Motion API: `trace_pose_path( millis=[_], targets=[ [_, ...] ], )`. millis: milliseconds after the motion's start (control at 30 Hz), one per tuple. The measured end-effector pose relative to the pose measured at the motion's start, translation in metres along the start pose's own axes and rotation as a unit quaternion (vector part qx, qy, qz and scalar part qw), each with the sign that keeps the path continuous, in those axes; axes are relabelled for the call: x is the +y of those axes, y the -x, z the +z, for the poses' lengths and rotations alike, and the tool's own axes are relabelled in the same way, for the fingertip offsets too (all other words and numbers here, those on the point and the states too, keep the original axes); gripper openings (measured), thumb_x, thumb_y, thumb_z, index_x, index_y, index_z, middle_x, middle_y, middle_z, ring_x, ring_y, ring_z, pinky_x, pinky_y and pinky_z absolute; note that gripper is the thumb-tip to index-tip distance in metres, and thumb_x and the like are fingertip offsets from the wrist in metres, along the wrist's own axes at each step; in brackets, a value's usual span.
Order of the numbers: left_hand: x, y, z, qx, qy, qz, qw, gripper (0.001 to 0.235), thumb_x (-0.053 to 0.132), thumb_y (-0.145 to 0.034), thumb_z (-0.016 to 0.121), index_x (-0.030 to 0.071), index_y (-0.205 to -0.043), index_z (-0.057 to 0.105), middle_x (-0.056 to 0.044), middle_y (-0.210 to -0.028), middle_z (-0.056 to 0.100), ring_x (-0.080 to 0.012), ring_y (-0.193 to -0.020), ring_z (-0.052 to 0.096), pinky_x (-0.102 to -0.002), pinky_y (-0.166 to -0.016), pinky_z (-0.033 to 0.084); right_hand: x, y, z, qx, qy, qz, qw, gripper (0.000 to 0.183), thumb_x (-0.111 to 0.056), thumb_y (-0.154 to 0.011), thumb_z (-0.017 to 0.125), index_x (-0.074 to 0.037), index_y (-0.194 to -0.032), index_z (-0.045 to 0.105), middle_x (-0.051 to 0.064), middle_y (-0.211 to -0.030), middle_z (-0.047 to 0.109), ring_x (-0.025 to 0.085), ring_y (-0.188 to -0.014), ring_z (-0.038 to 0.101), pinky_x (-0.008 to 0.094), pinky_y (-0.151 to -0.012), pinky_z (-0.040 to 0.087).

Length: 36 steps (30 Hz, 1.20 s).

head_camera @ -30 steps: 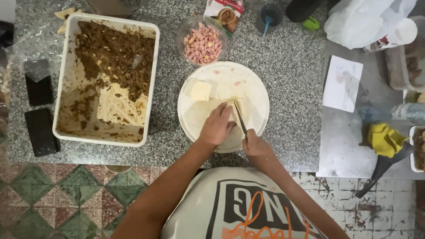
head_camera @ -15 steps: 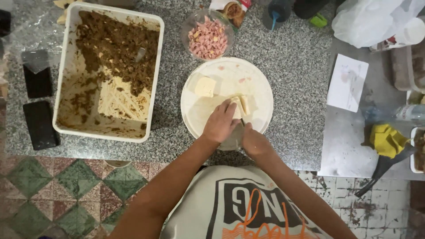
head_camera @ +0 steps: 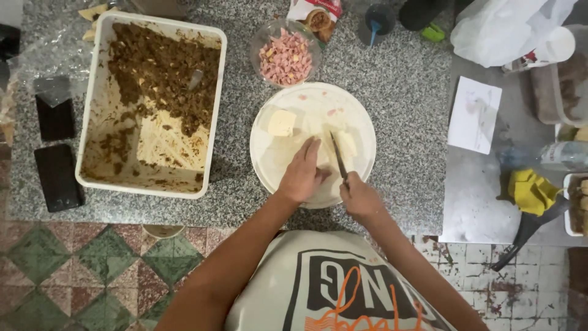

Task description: Preparing food by cutting cheese, adding diced meat, and cleaning the workspace

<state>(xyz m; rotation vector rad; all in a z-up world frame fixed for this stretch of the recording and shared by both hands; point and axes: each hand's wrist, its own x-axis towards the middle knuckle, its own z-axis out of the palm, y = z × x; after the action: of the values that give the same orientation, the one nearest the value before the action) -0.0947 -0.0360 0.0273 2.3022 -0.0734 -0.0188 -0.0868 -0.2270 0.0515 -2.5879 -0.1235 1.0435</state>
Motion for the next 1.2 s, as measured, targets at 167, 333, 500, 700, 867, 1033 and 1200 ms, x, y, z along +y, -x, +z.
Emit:
trace_pose_path(
  millis=[167,333,500,700,867,1033,1200],
  targets=[
    [-0.040,0.002,0.039,0.002,0.003,-0.009,1.000,0.064,0.026,-0.095,0.068,0.003,-0.145,0.035,-0.029,-0.151,0.036,-0.0514,-0.123,0.058,-0.058,-0.095,0.058,-0.016,0.008,-0.003,-0.011,0.002,-0.030,0.999,0.023,-0.031,-0.107,0.038,-0.009,-0.113,0.044,0.024,-0.085,0.070,0.048,-0.080,0.072,0.056,-0.064,0.054],
    [-0.043,0.002,0.040,-0.007,-0.002,-0.005,1.000,0.056,0.025,-0.095,0.068,0.006,-0.140,0.041,-0.023,-0.146,0.041,-0.0489,-0.119,0.062,-0.055,-0.093,0.061,-0.036,0.017,-0.014,-0.041,0.030,-0.032,0.998,0.028,-0.030,-0.106,0.033,-0.005,-0.117,0.042,0.029,-0.092,0.070,0.052,-0.087,0.071,0.062,-0.069,0.055],
    [-0.046,0.003,0.040,0.017,-0.044,0.021,0.999,0.051,0.028,-0.095,0.070,0.004,-0.134,0.048,-0.021,-0.139,0.047,-0.0424,-0.117,0.066,-0.046,-0.090,0.062,-0.025,-0.003,0.009,-0.071,0.091,-0.015,0.993,0.034,-0.026,-0.105,0.029,-0.002,-0.127,0.038,0.030,-0.102,0.071,0.050,-0.100,0.072,0.059,-0.087,0.056],
    [-0.053,0.003,0.043,0.037,-0.072,0.041,0.996,0.052,0.028,-0.092,0.072,0.004,-0.133,0.051,-0.021,-0.136,0.050,-0.0395,-0.117,0.066,-0.043,-0.091,0.062,-0.062,0.003,-0.014,-0.116,0.075,0.023,0.990,0.055,-0.022,-0.103,0.022,0.008,-0.148,0.028,0.032,-0.121,0.067,0.048,-0.118,0.066,0.060,-0.100,0.052],
    [-0.046,0.001,0.036,0.004,-0.032,0.020,0.999,0.047,0.025,-0.097,0.065,0.002,-0.135,0.049,-0.023,-0.139,0.048,-0.0439,-0.118,0.064,-0.048,-0.090,0.062,-0.049,-0.011,-0.027,-0.152,-0.057,0.070,0.984,0.078,-0.052,-0.101,0.025,0.005,-0.153,0.034,0.028,-0.110,0.071,0.039,-0.091,0.067,0.050,-0.079,0.049],
    [-0.045,0.006,0.034,0.003,-0.015,0.007,1.000,0.048,0.021,-0.095,0.067,0.002,-0.135,0.048,-0.025,-0.142,0.045,-0.0459,-0.119,0.063,-0.049,-0.091,0.062,0.009,-0.027,-0.016,-0.148,-0.104,-0.021,0.983,0.060,-0.046,-0.099,0.051,0.000,-0.139,0.053,0.026,-0.083,0.074,0.040,-0.062,0.074,0.051,-0.057,0.057],
    [-0.039,0.005,0.028,0.027,0.061,-0.016,0.998,0.059,0.022,-0.094,0.070,0.006,-0.143,0.040,-0.023,-0.142,0.040,-0.0492,-0.120,0.061,-0.054,-0.091,0.062,-0.021,0.016,0.004,0.020,0.013,-0.024,0.999,0.023,-0.032,-0.105,0.047,-0.011,-0.114,0.051,0.022,-0.083,0.069,0.045,-0.083,0.075,0.054,-0.068,0.057]
  ],
)
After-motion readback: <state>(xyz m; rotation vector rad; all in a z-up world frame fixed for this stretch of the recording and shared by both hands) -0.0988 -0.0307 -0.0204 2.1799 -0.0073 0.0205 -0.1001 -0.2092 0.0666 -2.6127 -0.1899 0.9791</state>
